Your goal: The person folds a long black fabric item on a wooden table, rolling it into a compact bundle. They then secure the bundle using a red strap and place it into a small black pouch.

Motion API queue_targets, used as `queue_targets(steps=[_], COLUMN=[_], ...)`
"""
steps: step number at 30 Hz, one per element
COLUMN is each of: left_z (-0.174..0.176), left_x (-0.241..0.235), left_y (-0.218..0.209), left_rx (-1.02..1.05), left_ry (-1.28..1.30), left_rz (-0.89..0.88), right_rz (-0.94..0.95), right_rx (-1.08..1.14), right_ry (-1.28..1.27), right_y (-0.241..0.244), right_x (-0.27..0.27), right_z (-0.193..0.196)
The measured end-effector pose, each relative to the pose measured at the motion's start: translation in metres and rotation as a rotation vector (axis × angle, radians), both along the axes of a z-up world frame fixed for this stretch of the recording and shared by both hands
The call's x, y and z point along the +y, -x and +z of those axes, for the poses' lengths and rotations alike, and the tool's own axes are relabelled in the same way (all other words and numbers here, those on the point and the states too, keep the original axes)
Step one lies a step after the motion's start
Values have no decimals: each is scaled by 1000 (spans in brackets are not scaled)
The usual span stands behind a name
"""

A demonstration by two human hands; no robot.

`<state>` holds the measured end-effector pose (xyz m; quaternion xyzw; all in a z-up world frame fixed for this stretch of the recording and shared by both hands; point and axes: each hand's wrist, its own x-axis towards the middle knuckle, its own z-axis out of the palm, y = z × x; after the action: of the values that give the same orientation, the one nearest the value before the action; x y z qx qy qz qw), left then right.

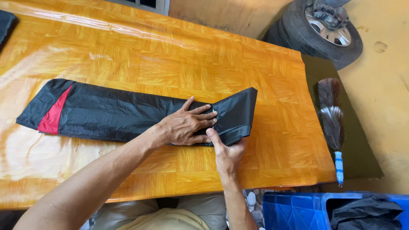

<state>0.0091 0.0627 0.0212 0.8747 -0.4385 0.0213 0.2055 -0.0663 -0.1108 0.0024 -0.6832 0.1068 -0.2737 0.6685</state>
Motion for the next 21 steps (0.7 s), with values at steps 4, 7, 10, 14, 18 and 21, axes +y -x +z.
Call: queue_targets(steps=[4, 7, 10, 14, 18, 21], left_z=[-2, 5, -24, -32, -21, -29], left_x=[2, 6, 7, 26, 20, 17], left_y=[-1, -5, -25, -36, -32, -37], left_rx=[49, 171, 412, 659, 714, 665], left_ry=[38, 95, 559, 1122, 1271, 1149], left_rz=[5, 15, 108, 282, 427, 495], right_rz=[-171, -103, 125, 303, 514, 845], right_rx=[89, 78, -24, -108, 75, 262], right_ry=[407, 569, 846, 1172, 1388, 1136], right_y=[-21, -3, 2, 6, 7, -3], right_x=[-15, 17, 11, 20, 20, 2], right_z=[-45, 21, 17, 26, 45, 73])
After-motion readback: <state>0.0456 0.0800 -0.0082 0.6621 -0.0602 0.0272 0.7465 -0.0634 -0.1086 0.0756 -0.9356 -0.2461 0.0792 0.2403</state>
